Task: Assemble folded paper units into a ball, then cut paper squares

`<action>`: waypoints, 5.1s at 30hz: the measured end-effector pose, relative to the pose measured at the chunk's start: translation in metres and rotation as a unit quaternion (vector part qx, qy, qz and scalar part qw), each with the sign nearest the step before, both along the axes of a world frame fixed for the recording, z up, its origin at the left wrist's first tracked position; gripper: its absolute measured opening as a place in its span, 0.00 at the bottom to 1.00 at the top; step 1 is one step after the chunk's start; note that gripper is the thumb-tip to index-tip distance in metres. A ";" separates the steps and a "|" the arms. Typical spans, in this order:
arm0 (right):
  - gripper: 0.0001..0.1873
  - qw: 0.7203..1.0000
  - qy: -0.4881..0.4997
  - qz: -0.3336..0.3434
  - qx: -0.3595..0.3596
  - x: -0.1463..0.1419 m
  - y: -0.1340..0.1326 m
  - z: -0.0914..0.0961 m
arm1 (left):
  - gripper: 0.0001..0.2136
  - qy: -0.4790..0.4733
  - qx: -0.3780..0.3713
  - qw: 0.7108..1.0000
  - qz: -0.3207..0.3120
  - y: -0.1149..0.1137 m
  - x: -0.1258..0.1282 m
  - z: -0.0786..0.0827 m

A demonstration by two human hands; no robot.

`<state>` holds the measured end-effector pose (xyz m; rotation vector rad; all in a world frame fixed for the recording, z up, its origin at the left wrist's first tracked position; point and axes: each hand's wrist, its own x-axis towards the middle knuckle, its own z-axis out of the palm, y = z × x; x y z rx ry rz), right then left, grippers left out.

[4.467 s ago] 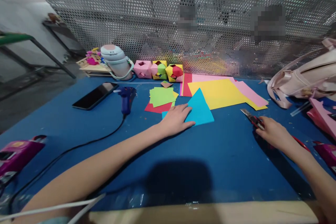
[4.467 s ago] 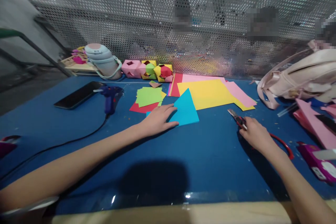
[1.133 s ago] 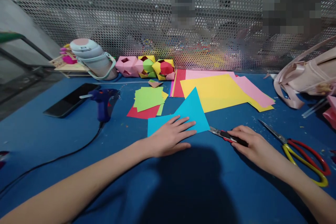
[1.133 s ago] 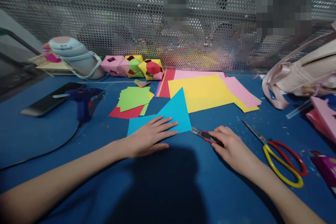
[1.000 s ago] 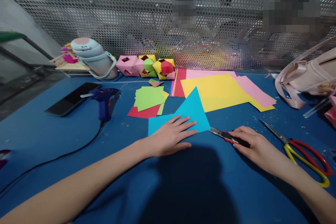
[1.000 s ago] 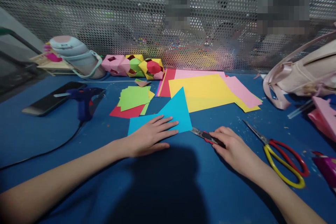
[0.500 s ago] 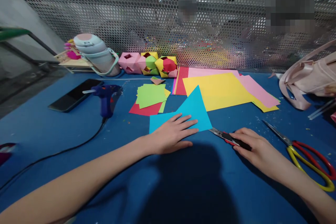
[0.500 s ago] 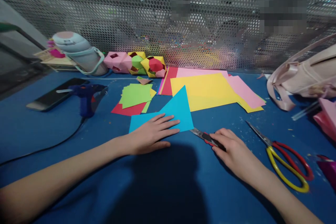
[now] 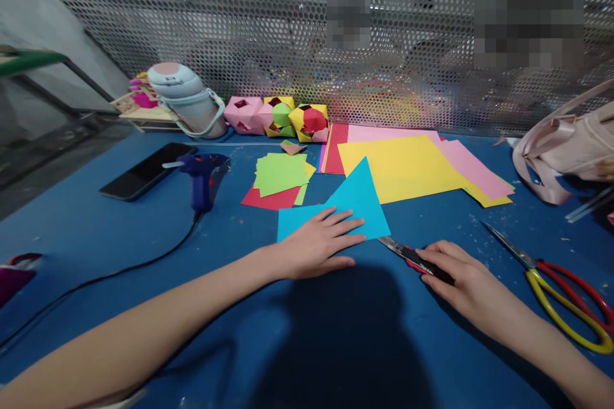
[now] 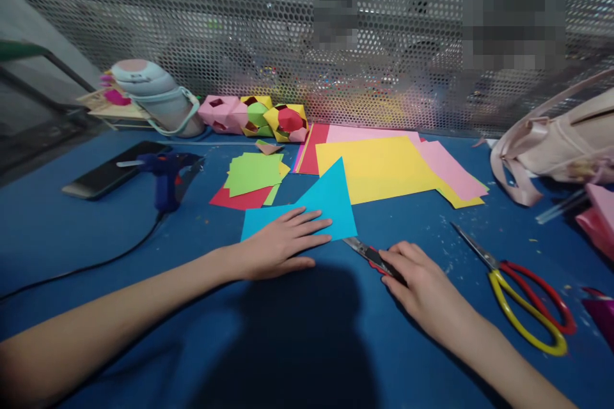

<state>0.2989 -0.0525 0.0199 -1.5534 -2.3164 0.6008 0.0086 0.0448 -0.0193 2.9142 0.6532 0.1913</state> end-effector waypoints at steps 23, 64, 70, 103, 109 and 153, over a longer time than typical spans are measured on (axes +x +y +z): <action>0.16 1.000 0.000 0.011 -0.011 -0.013 -0.003 0.000 | 0.24 0.001 -0.009 1.000 0.002 0.001 0.000 -0.002; 0.16 1.000 -0.005 0.027 0.002 -0.018 -0.005 -0.003 | 0.18 0.004 0.001 1.000 -0.004 0.043 -0.046 -0.003; 0.17 1.000 0.001 0.027 0.014 -0.020 -0.005 -0.004 | 0.18 0.011 0.015 1.000 -0.007 0.043 -0.047 -0.003; 0.18 0.997 -0.033 0.067 0.033 -0.025 -0.001 -0.009 | 0.19 0.008 0.016 1.000 -0.014 0.044 -0.046 -0.004; 0.18 0.997 -0.028 0.069 0.014 -0.028 0.001 -0.007 | 0.19 0.018 0.014 1.000 -0.008 0.042 -0.045 -0.001; 0.17 0.992 -0.033 0.107 0.064 -0.052 0.006 -0.008 | 0.19 0.021 -0.001 1.000 -0.002 0.042 -0.042 0.002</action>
